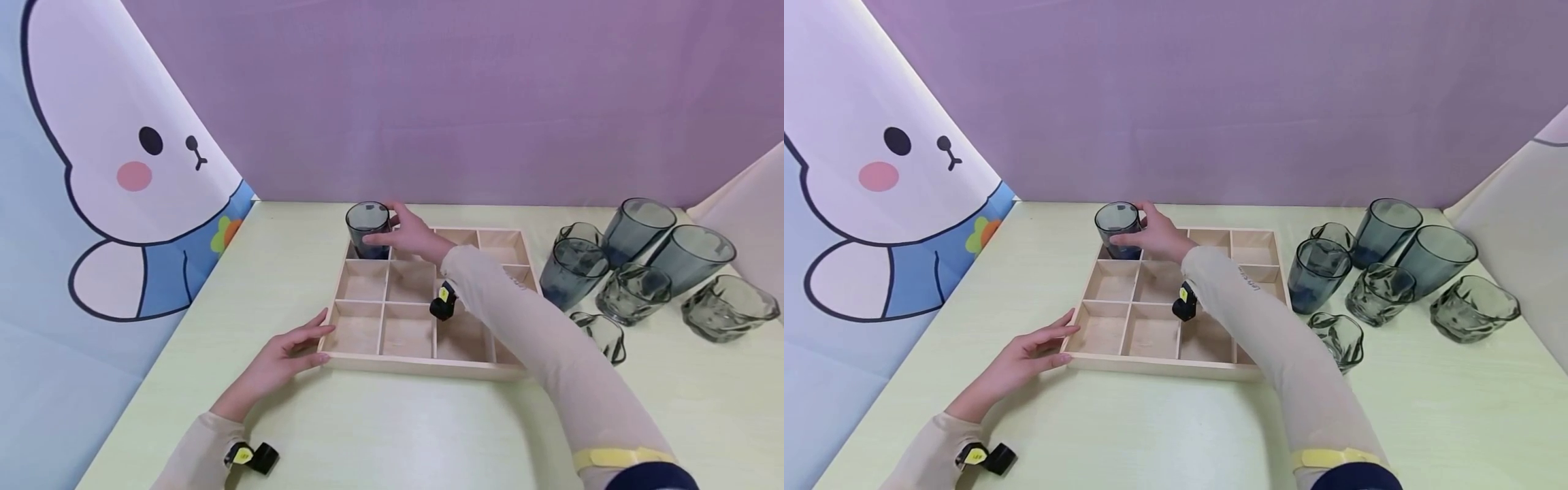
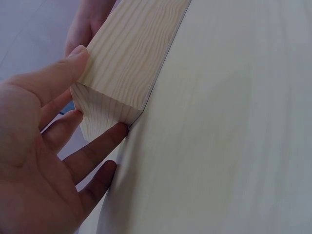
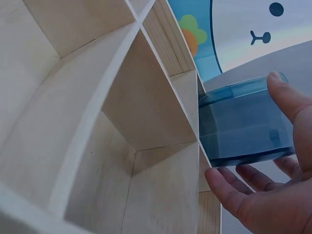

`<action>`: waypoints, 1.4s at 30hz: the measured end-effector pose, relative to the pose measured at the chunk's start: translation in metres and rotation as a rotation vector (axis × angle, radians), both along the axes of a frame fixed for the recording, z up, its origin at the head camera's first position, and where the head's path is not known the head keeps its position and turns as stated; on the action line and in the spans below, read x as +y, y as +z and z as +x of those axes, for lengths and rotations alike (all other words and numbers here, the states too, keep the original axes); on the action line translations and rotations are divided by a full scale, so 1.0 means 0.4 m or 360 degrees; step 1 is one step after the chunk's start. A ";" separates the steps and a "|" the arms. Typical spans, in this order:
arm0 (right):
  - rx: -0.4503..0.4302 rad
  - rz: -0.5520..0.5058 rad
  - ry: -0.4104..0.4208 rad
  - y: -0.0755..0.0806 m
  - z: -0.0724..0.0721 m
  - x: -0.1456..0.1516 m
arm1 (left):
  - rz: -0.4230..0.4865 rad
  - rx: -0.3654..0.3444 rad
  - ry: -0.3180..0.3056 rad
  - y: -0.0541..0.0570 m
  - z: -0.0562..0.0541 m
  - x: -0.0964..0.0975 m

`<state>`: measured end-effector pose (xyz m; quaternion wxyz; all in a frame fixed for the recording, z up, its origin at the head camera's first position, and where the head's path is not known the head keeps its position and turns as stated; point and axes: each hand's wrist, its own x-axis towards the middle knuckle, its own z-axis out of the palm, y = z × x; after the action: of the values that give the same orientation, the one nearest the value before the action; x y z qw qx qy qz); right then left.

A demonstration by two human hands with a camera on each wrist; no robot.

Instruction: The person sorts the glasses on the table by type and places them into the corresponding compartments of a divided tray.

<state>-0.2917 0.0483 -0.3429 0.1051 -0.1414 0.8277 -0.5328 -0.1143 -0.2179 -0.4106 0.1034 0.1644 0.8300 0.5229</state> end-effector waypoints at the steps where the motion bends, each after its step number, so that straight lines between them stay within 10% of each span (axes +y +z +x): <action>1: -0.0005 -0.0004 0.0005 0.002 0.001 0.002 | 0.0003 -0.0001 -0.0001 0.000 -0.001 0.000; 42: -0.0071 0.0105 0.0291 0.146 0.128 0.327 | 0.0020 -0.0006 0.0008 -0.003 -0.002 -0.007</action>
<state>-0.2405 0.1789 -0.2844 0.1763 -0.2009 0.8259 -0.4965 -0.1153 -0.2206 -0.4116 0.1026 0.1619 0.8269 0.5287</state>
